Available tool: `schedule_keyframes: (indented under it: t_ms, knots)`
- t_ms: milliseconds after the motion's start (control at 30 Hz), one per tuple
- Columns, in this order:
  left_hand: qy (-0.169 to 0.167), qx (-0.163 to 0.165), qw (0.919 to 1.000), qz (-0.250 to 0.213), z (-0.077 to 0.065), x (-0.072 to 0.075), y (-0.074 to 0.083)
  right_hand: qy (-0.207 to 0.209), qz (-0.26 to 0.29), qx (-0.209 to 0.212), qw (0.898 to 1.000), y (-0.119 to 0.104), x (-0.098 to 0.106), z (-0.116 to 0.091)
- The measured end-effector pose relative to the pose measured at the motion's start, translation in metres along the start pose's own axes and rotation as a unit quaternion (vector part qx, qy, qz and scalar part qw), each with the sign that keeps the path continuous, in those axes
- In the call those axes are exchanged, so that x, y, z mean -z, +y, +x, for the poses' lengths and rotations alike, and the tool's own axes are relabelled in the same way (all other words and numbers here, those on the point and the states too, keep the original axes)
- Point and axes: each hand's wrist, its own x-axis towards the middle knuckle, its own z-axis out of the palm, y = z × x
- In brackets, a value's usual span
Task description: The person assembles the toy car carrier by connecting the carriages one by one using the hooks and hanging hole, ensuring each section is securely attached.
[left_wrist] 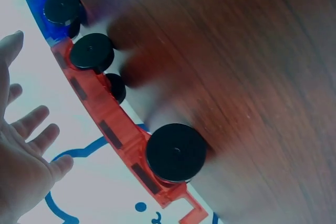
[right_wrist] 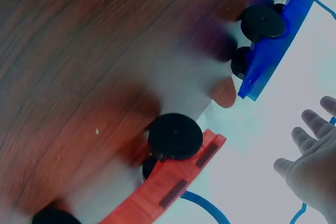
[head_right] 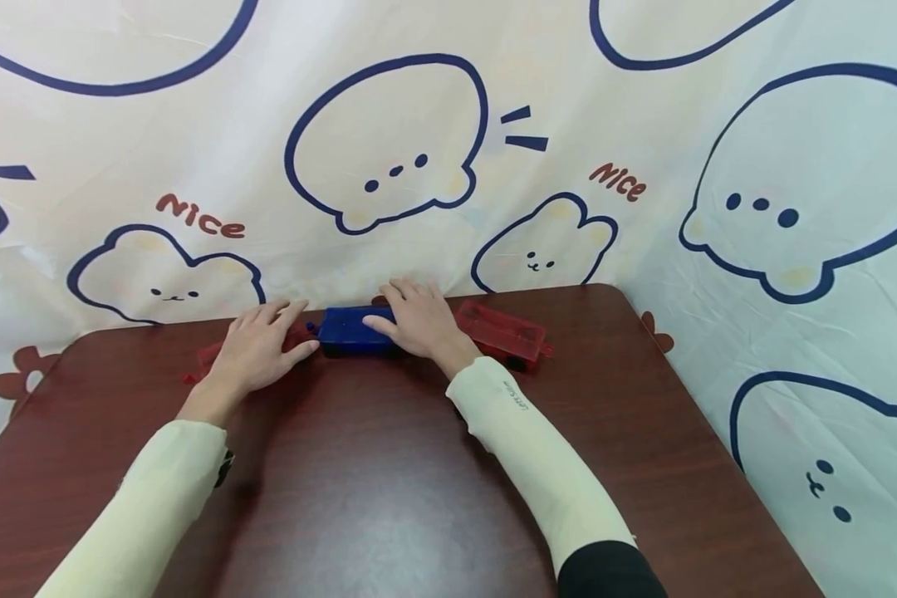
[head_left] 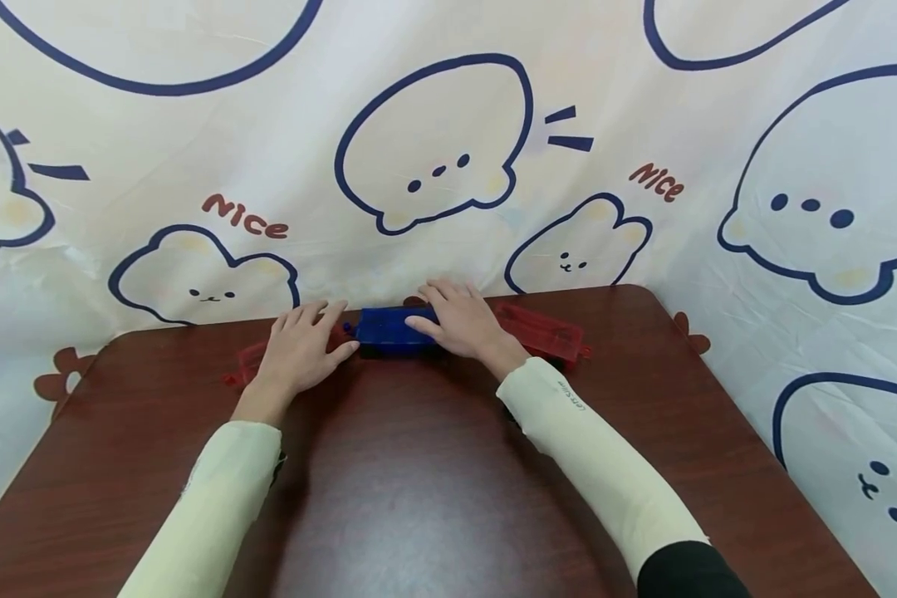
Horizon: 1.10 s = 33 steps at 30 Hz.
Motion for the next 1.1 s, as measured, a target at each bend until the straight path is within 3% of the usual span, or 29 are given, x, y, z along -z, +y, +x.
schedule_keyframes:
  t_ms: [500, 1100]
  knots:
    - [0.025, -0.029, 0.9992, -0.010, 0.010, 0.001, 0.014, 0.015, 0.005, -0.007, 1.000, 0.022, 0.017, -0.009]
    - [-0.010, -0.037, 0.9992, 0.002, 0.025, -0.003, 0.036, 0.035, 0.021, -0.020, 0.999, 0.055, 0.016, -0.027]
